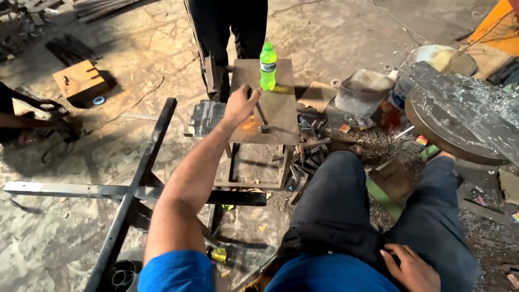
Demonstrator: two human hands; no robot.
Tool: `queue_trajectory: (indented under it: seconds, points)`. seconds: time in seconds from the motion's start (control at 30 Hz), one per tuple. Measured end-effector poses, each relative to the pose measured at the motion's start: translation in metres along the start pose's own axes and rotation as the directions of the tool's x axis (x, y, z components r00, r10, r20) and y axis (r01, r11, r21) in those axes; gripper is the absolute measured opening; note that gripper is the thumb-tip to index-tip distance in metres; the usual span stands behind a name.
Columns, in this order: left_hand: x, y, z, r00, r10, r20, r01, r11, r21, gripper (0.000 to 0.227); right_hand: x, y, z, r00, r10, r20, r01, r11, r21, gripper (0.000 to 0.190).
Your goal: Aligning and inserting a metal pin into a hole on a metal plate workpiece.
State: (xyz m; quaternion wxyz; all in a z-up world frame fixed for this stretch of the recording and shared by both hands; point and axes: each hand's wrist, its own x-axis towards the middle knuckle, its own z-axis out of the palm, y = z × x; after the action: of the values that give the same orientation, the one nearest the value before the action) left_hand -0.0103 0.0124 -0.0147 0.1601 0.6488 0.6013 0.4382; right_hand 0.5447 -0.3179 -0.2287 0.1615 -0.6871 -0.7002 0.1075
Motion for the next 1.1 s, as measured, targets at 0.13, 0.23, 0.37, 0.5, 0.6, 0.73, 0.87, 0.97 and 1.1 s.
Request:
queue_trajectory:
  seconds: [0.13, 0.23, 0.37, 0.5, 0.6, 0.73, 0.87, 0.97, 1.1]
  points:
    - [0.01, -0.031, 0.011, 0.952, 0.288, -0.108, -0.259, 0.94, 0.224, 0.045, -0.001, 0.004, 0.005, 0.999, 0.029, 0.036, -0.029, 0.999, -0.019, 0.033]
    - [-0.002, 0.008, -0.005, 0.986, 0.165, -0.022, -0.159, 0.973, 0.167, 0.046, 0.002, 0.013, 0.014, 1.0, 0.03, 0.007, -0.03, 0.999, -0.014, 0.033]
    - [-0.009, 0.021, -0.008, 0.994, -0.022, 0.11, 0.025, 0.999, -0.026, 0.047, 0.012, 0.039, 0.033, 1.0, -0.013, 0.003, 0.013, 0.999, -0.03, 0.034]
    - [-0.005, 0.002, -0.001, 0.986, -0.019, 0.164, 0.082, 0.92, -0.383, 0.046, 0.042, 0.125, 0.112, 0.973, -0.207, -0.106, 0.221, 0.965, 0.142, 0.034]
    - [0.007, -0.018, 0.007, 0.99, -0.036, 0.137, 0.098, 0.871, -0.481, 0.047, 0.073, 0.185, 0.167, 0.989, -0.118, -0.092, 0.128, 0.985, 0.116, 0.038]
    - [0.008, -0.03, 0.003, 0.976, -0.156, 0.151, 0.216, 0.777, -0.592, 0.047, 0.073, 0.217, 0.192, 0.986, -0.158, 0.044, 0.153, 0.982, 0.114, 0.038]
    - [0.007, -0.037, 0.003, 0.956, -0.174, 0.235, 0.284, 0.74, -0.61, 0.046, 0.011, 0.026, 0.025, 0.999, -0.035, 0.005, 0.034, 0.996, 0.08, 0.037]
    - [0.007, -0.033, 0.003, 0.971, -0.084, 0.223, 0.202, 0.788, -0.582, 0.044, -0.004, -0.032, -0.024, 1.0, 0.017, 0.022, -0.017, 0.999, 0.038, 0.035]
    - [0.009, -0.02, 0.002, 0.989, -0.022, 0.148, 0.093, 0.863, -0.496, 0.033, -0.009, -0.058, -0.04, 0.996, 0.082, 0.016, -0.082, 0.996, -0.038, 0.031]
